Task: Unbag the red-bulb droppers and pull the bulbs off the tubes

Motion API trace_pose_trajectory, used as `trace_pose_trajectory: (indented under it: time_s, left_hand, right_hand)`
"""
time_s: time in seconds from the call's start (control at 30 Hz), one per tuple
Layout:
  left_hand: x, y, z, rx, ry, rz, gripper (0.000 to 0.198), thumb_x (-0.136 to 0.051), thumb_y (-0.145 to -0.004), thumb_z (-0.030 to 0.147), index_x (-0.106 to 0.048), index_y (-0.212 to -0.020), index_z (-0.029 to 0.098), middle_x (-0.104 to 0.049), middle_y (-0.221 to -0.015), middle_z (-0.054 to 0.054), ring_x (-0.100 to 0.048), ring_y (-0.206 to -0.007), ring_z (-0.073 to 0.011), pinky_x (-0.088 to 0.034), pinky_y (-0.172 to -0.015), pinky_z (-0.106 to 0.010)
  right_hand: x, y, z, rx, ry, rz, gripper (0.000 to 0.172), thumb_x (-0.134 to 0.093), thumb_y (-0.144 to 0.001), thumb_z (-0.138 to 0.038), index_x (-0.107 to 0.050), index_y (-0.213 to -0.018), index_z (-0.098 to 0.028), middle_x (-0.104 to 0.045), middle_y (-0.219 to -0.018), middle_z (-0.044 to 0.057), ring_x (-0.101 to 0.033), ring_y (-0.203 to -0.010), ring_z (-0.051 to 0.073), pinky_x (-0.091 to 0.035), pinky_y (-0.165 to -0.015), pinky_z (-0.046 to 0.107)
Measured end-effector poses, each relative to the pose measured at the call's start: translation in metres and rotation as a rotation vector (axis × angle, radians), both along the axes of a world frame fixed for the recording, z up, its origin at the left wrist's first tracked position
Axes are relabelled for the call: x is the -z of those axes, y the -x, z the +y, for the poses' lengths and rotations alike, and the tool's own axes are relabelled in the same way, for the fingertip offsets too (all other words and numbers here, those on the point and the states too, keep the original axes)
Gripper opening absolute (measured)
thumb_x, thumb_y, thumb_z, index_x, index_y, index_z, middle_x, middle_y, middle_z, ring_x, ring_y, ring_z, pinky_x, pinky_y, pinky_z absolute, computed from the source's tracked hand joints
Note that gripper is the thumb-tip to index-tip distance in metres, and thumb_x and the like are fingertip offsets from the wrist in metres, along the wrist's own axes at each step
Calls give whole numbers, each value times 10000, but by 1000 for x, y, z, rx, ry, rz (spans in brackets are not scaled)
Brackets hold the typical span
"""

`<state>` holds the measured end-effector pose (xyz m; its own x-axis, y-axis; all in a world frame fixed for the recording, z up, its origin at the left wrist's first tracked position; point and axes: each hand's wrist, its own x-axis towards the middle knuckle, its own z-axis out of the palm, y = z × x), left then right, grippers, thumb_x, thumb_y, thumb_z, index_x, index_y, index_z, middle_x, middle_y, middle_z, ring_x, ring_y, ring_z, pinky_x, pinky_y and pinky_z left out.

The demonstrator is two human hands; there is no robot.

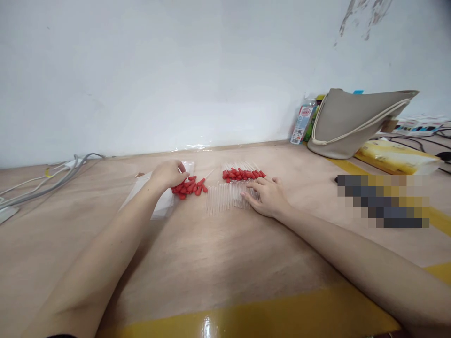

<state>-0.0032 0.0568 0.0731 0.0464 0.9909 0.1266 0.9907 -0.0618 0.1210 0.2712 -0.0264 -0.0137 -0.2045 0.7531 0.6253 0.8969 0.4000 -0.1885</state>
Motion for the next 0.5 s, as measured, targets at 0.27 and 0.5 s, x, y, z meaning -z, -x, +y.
trace_pose_trajectory:
  time_s: [0.27,0.5]
  left_hand:
    - [22,-44,2,142,-62,202,365,-574,-664,519,-673,-718,172,-590,-964,-154,-474,-1028,-350,-372,-849,-446]
    - [22,-55,14,71,-26,198,290,-566,-706,406,-657,-724,131,-570,-983,-187,-467,-1031,-358,-360,-853,-454]
  right_hand:
    - [-2,-5,5,85,93,59,375,-351,-898,-348,-592,-670,-174,-602,-721,37,-514,-731,152,-212,-666,305]
    - [-1,-6,8,96,97,152,376,-377,-885,-354,-543,-598,-176,-564,-672,22,-508,-694,152,-229,-636,298]
